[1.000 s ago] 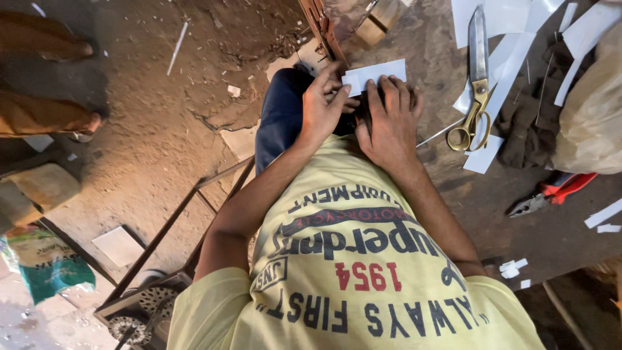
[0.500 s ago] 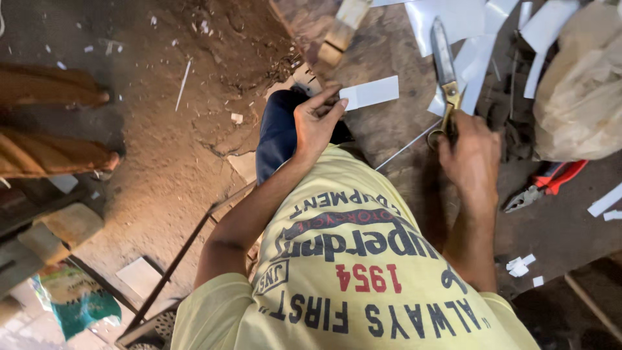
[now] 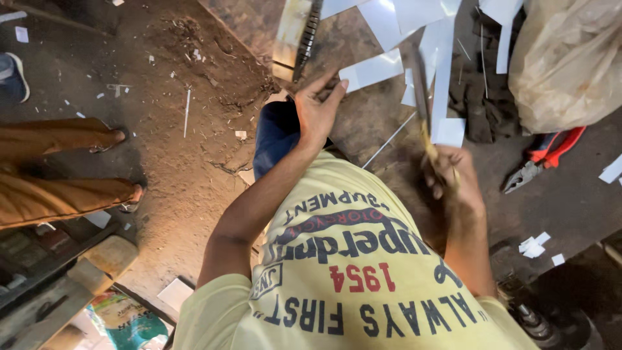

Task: The person cuts small rectangular pieces of white material using scissors and inserts them into the slots of a cylindrical metal rotor. The person repeatedly measures, cuts, and places the pieces into the rotor slots.

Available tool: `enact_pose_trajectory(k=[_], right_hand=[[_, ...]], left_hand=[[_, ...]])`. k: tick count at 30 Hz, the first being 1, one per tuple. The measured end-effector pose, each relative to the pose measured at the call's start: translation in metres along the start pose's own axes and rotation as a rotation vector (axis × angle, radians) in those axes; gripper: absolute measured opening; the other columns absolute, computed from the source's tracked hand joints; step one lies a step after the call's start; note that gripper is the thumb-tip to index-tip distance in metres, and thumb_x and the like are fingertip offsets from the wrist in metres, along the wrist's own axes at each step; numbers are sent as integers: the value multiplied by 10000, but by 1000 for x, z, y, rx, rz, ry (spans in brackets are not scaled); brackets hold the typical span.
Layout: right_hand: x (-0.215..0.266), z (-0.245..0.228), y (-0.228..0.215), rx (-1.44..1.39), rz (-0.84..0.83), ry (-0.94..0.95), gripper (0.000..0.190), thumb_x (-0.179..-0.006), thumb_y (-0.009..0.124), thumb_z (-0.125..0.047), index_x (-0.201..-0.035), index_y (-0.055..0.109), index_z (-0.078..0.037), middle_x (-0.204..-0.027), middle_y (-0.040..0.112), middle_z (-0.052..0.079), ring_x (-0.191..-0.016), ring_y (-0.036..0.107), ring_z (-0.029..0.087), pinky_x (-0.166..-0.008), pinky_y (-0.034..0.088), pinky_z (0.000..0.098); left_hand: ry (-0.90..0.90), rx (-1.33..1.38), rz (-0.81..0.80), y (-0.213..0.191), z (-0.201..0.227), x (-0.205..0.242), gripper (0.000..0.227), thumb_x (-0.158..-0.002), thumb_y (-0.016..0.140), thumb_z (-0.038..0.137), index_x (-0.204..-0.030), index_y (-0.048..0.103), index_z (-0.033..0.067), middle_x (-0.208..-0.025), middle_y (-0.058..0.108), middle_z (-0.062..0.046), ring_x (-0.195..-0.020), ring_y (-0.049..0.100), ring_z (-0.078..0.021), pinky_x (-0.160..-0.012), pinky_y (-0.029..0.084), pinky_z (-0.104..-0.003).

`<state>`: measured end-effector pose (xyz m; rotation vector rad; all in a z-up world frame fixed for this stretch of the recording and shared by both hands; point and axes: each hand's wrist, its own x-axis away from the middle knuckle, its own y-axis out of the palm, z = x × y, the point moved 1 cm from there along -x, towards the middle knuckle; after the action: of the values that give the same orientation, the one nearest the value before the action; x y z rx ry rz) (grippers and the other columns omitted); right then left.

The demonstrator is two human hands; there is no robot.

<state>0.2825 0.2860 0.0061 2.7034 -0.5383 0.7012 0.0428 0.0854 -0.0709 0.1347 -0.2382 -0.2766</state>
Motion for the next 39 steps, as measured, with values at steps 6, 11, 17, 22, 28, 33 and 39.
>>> enact_pose_trajectory(k=[6, 11, 17, 22, 28, 33, 39], right_hand=[[16, 48, 22, -27, -215, -46, 522, -921, 714, -569, -861, 657, -53, -598, 547, -30, -420, 458, 33, -315, 339, 204], [-9, 54, 48, -27, -116, -41, 503, -956, 683, -522, -769, 620, -59, -535, 560, -1, -345, 470, 66, -286, 350, 225], [-18, 33, 64, 51, -80, 3, 476, -976, 667, -455, -724, 582, -60, -534, 561, -3, -357, 479, 57, -315, 351, 222], [-19, 22, 70, 138, -19, 83, 359, -937, 754, -250, -689, 589, -50, -520, 534, -4, -357, 481, 59, -304, 348, 237], [-19, 15, 73, 198, -16, 108, 299, -911, 772, -154, -683, 612, -45, -469, 501, -21, -340, 474, 61, -297, 326, 244], [-18, 18, 70, 234, -16, 108, 353, -911, 783, -183, -660, 585, -34, -445, 481, -27, -325, 456, 59, -287, 303, 254], [-29, -6, 62, 587, 96, 123, 196, -874, 805, -231, -843, 709, -63, -572, 632, 22, -387, 563, 131, -321, 445, 319]], left_hand=[[-38, 83, 2, 17, 2, -5, 403, -944, 748, -7, -1330, 655, -77, -1028, 759, -96, -843, 697, -96, -742, 579, -234], [-24, 16, 1, 23, 8, -2, 406, -950, 745, 1, -1336, 642, -75, -1012, 767, -108, -826, 701, -87, -719, 594, -228], [-48, 7, 30, 22, 10, 3, 422, -945, 751, 10, -1341, 637, -82, -996, 770, -130, -807, 693, -79, -693, 567, -211], [-49, -21, 10, 21, 9, 2, 427, -939, 750, 18, -1338, 633, -80, -1003, 779, -135, -814, 708, -84, -711, 588, -211], [-56, -32, 5, 21, 5, 2, 417, -935, 758, 14, -1323, 644, -89, -1057, 775, -152, -843, 716, -95, -736, 601, -222], [-87, -18, 11, 22, 2, 3, 402, -929, 757, 10, -1302, 648, -95, -1072, 771, -167, -840, 731, -108, -721, 629, -247], [-132, 4, -92, 18, 4, 0, 415, -926, 739, -5, -1319, 635, -90, -1051, 765, -156, -812, 739, -124, -686, 635, -261]])
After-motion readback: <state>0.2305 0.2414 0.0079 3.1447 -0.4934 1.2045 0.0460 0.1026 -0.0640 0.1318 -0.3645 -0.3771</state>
